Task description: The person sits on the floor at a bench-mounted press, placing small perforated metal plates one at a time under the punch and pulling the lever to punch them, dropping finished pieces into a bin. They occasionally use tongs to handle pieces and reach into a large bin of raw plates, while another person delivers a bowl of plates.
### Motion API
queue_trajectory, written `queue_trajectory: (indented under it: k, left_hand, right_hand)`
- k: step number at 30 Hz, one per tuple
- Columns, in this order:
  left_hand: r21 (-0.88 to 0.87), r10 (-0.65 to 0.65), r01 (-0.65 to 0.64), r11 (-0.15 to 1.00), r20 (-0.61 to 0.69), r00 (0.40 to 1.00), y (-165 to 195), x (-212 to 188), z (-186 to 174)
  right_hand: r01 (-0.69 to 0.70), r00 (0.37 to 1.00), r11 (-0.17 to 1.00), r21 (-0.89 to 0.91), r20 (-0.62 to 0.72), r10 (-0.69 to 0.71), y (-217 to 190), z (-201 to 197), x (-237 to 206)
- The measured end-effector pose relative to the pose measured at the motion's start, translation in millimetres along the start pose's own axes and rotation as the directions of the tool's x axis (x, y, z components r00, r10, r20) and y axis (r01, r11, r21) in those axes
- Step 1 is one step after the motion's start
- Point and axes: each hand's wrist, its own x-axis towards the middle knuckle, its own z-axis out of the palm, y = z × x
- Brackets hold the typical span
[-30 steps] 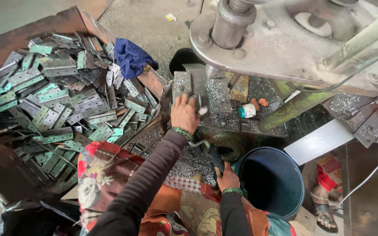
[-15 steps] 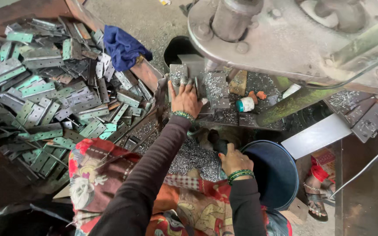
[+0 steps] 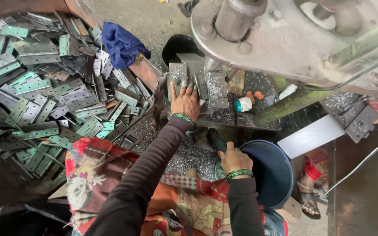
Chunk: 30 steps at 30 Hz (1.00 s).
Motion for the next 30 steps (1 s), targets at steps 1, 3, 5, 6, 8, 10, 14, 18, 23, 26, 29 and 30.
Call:
queue_trajectory:
  k: [1, 3, 5, 6, 8, 10, 14, 18, 23, 26, 29, 30]
  left_hand:
    - [0.005, -0.001, 0.001, 1.000, -0.011, 1.000, 1, 0, 0]
    - [0.006, -0.004, 0.004, 1.000, 0.004, 1.000, 1, 1, 0]
    - [-0.006, -0.006, 0.006, 1.000, 0.033, 0.999, -1, 1, 0]
    - [0.013, 0.009, -0.009, 1.000, 0.017, 1.000, -2, 1, 0]
    - [0.063, 0.042, -0.039, 0.997, -0.046, 0.998, -5, 3, -2]
    - [0.089, 0.061, -0.055, 0.995, -0.072, 0.995, -9, 5, -5]
    - [0.049, 0.000, -0.007, 0.999, 0.147, 0.989, -10, 17, -6]
    - [0.070, -0.019, 0.015, 0.997, 0.061, 0.998, -9, 30, -2]
    - [0.113, -0.020, 0.011, 0.994, 0.075, 0.997, -10, 32, -6]
    - [-0.030, 0.027, -0.029, 0.999, -0.057, 0.998, -12, 28, -14]
    - [0.040, -0.043, 0.038, 0.999, 0.154, 0.987, -14, 29, -16]
    - [0.059, -0.019, 0.012, 0.998, 0.108, 0.994, -14, 33, -14]
  right_hand:
    - [-0.005, 1.000, 1.000, 0.002, 0.008, 0.005, 0, 6, 1]
    - [-0.025, 0.997, 0.999, 0.046, 0.080, 0.022, 0, 31, 0]
    - [-0.057, 0.981, 0.991, 0.122, 0.190, 0.033, -3, 62, 2]
    - [-0.059, 0.985, 0.988, 0.144, 0.171, 0.034, -3, 73, 1]
    - [-0.044, 0.995, 0.979, 0.197, 0.101, 0.024, -4, 82, 5]
    - [-0.003, 0.990, 0.987, 0.163, 0.136, -0.020, -5, 68, 5]
    - [-0.063, 0.983, 0.998, 0.015, 0.172, 0.059, -5, -2, -1]
    - [-0.017, 0.999, 0.999, 0.031, 0.030, 0.016, -11, -18, -5]
    - [-0.014, 1.000, 0.966, 0.259, 0.025, 0.008, -14, 57, -8]
    - [-0.095, 0.985, 0.975, 0.202, 0.162, 0.063, -11, 74, -6]
    - [-0.030, 0.989, 0.982, 0.184, 0.148, 0.002, -6, 47, -4]
    - [-0.028, 0.992, 0.990, 0.136, 0.129, 0.010, -5, 30, 4]
